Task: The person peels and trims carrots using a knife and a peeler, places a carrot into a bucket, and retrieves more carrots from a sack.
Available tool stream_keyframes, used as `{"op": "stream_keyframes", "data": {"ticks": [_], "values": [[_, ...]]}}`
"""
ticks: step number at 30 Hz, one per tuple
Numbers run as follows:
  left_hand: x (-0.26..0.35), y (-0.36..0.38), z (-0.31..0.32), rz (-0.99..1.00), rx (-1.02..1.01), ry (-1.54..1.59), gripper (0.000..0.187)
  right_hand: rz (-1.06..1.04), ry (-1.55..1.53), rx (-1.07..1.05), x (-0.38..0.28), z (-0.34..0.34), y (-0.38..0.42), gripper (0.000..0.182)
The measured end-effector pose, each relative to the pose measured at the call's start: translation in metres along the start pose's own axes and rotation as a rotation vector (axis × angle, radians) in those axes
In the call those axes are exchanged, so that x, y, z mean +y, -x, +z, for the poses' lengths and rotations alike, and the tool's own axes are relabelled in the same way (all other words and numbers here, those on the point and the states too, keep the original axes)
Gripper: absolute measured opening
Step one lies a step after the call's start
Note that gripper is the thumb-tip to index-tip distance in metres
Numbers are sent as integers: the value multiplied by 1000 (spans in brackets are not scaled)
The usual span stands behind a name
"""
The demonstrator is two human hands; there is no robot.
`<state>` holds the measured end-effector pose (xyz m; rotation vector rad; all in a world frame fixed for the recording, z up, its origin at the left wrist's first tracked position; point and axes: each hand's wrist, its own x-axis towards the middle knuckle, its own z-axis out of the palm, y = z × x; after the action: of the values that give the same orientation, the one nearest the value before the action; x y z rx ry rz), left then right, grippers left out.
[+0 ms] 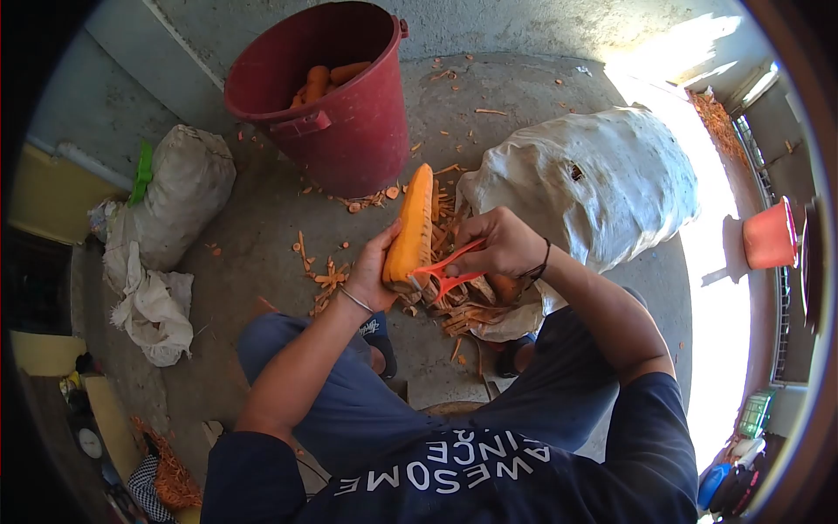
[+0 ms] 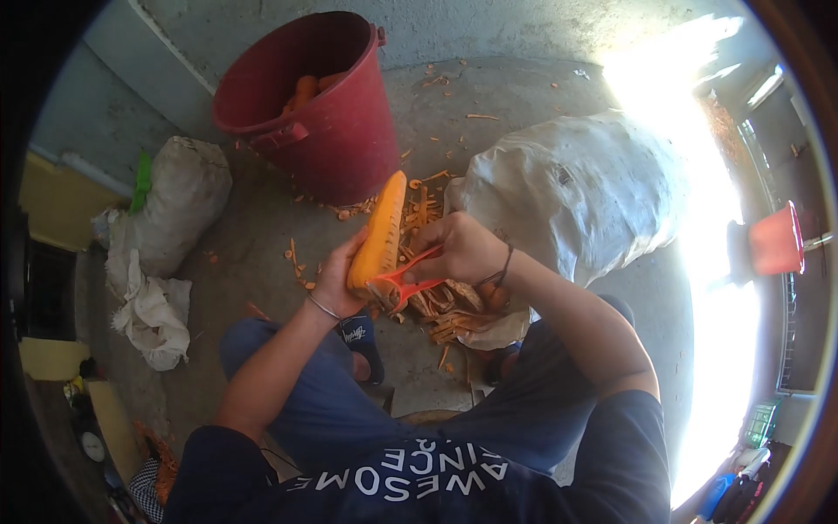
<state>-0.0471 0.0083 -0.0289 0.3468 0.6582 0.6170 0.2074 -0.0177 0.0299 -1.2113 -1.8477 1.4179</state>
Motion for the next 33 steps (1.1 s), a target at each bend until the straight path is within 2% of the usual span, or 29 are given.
{"op": "stream_keyframes", "data": {"ticks": [1, 5, 8, 9, 11, 14, 16, 17, 18, 19, 21, 22, 23, 25, 27, 29, 30, 31, 32, 33], "values": [[-2, 1, 2, -16, -1, 14, 50, -12, 104, 4, -1, 3, -1, 26], [-7, 4, 5, -30, -77, -51, 50, -101, 5, 75, 3, 4, -1, 28], [-9, 8, 14, -46, -35, -22, 51, -161, 35, 49, -7, -8, 2, 22], [-8, 10, 9, -101, -116, -45, 54, -156, 36, 59, 0, -16, 1, 22], [-6, 16, 4, -168, -200, -74, 56, -114, 59, 134, 24, -41, -2, 23], [-8, 26, 10, -274, -211, -128, 59, 147, 102, 206, 47, -100, 0, 28], [-10, 29, 17, -328, 3, 41, 60, 232, 65, 233, 88, -134, 3, 29], [-11, 29, 12, -326, 0, 38, 60, 385, 248, 292, 106, -146, 4, 29], [-10, 28, 1, -330, -256, 60, 58, 534, 433, 348, 122, -154, 5, 29], [-7, 27, -5, -330, -510, 78, 56, 523, 435, 350, 139, -157, 8, 29], [-2, 25, -4, -253, -459, 0, 55, 494, 187, 702, 161, -153, 4, 28], [-3, 26, -6, -178, -406, -60, 54, 379, 26, 816, 145, -143, 0, 29], [-3, 25, -8, -159, -392, -49, 54, 372, 28, 792, 126, -135, -2, 29], [-1, 18, -10, -209, -195, 19, 52, 200, -182, 758, 86, -120, -4, 29], [-7, 12, -15, -171, -149, -4, 56, 145, -107, 483, 47, -93, 4, 27], [-10, 7, -21, -207, -189, 52, 53, -14, -12, 169, 19, -57, 5, 25], [-13, 9, -15, -206, -182, 54, 53, -32, 35, 99, 0, -36, 6, 25], [-16, 12, -3, -160, -92, 29, 52, -50, 79, 36, -13, -17, 6, 24], [-16, 15, 6, -119, -4, 2, 50, -49, 71, 41, -13, -3, 4, 24], [-15, 18, 10, -125, -5, -2, 50, -73, 53, 24, -12, 8, 3, 25]]}}
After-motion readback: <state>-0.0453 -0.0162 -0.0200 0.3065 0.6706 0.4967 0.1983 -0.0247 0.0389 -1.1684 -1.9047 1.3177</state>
